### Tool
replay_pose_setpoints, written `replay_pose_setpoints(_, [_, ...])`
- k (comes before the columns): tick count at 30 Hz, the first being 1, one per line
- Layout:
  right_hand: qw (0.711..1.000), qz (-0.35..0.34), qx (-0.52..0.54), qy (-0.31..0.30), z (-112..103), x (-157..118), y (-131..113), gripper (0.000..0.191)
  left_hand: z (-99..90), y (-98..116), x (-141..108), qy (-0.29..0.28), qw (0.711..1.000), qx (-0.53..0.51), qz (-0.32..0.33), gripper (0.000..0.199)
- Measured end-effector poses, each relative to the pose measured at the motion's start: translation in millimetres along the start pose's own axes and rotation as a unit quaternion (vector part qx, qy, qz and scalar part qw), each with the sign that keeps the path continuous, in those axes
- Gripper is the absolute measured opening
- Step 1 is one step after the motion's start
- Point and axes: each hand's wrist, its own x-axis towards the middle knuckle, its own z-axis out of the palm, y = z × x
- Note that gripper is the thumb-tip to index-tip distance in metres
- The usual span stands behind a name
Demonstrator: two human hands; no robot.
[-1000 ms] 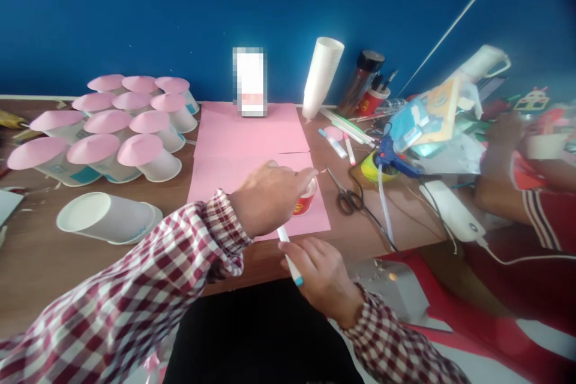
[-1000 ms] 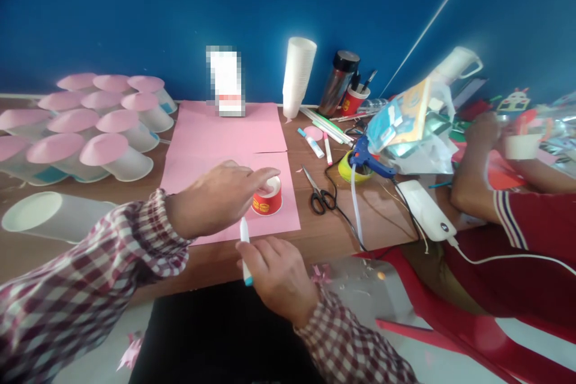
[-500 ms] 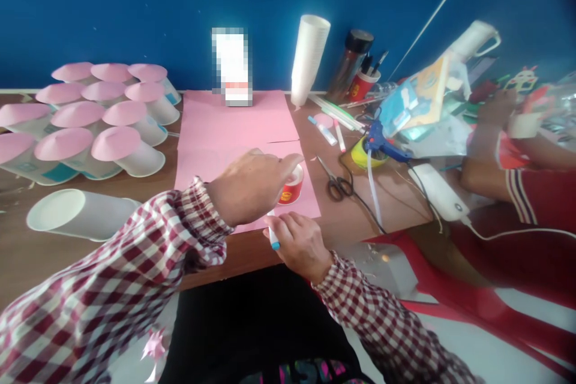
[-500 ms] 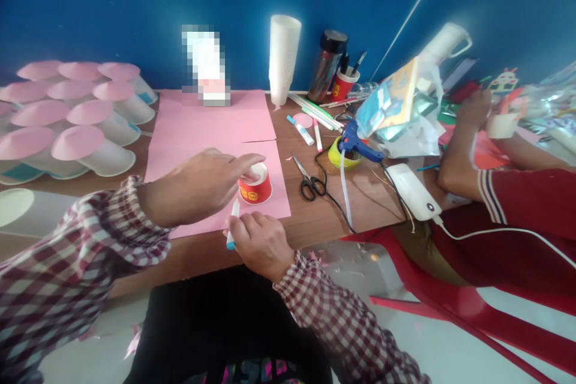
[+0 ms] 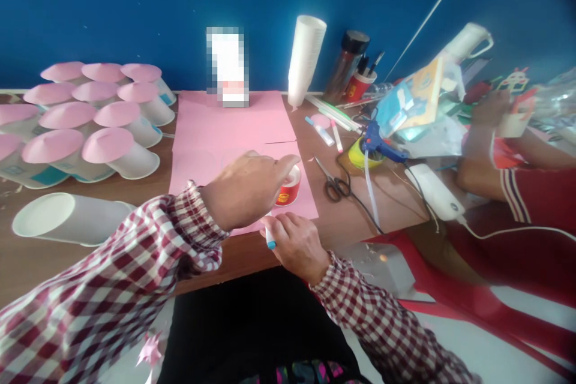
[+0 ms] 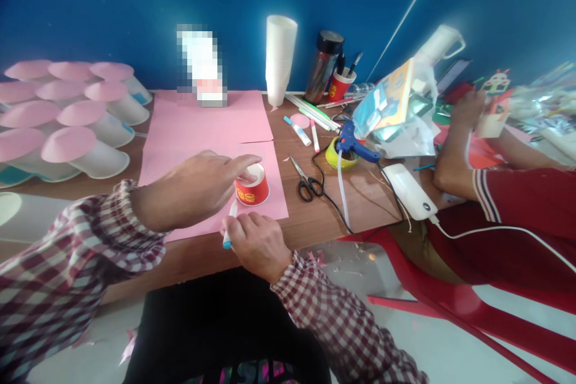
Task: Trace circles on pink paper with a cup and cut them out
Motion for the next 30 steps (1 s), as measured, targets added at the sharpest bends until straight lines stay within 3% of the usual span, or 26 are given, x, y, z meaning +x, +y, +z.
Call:
replay_pose_setpoints(7, [1.0, 0.006, 0.012, 0.007, -3, -3, 3, 0.019, 1.5, 2, -2, 0.009, 1.0, 0.0, -0.008, 0.041])
replay_pose_setpoints(15, [0.989, 0.066, 0.13, 0.021, -20, -15, 14, 0.016, 2.8, 3, -4, 0.021, 1.0, 0.007, -0.005, 0.045])
replay_pose_setpoints(21, [0.969, 0.106, 0.213, 0.072, -26, -27, 30, 0.017, 3.8, 2, -3, 0.016, 1.0, 0.003, -0.005, 0.045])
replay_pose_setpoints(25, [0.966, 0.13, 0.202, 0.096, -27, -35, 42, 0.018, 5.1, 2, -3, 0.018, 1.0, 0.0, -0.003, 0.044])
replay_pose_setpoints(30, [0.953, 0.164, 0.184, 0.175, -34, -43, 51, 0.022, 8.6, 0, -3, 0.034, 0.999, -0.007, -0.004, 0.047])
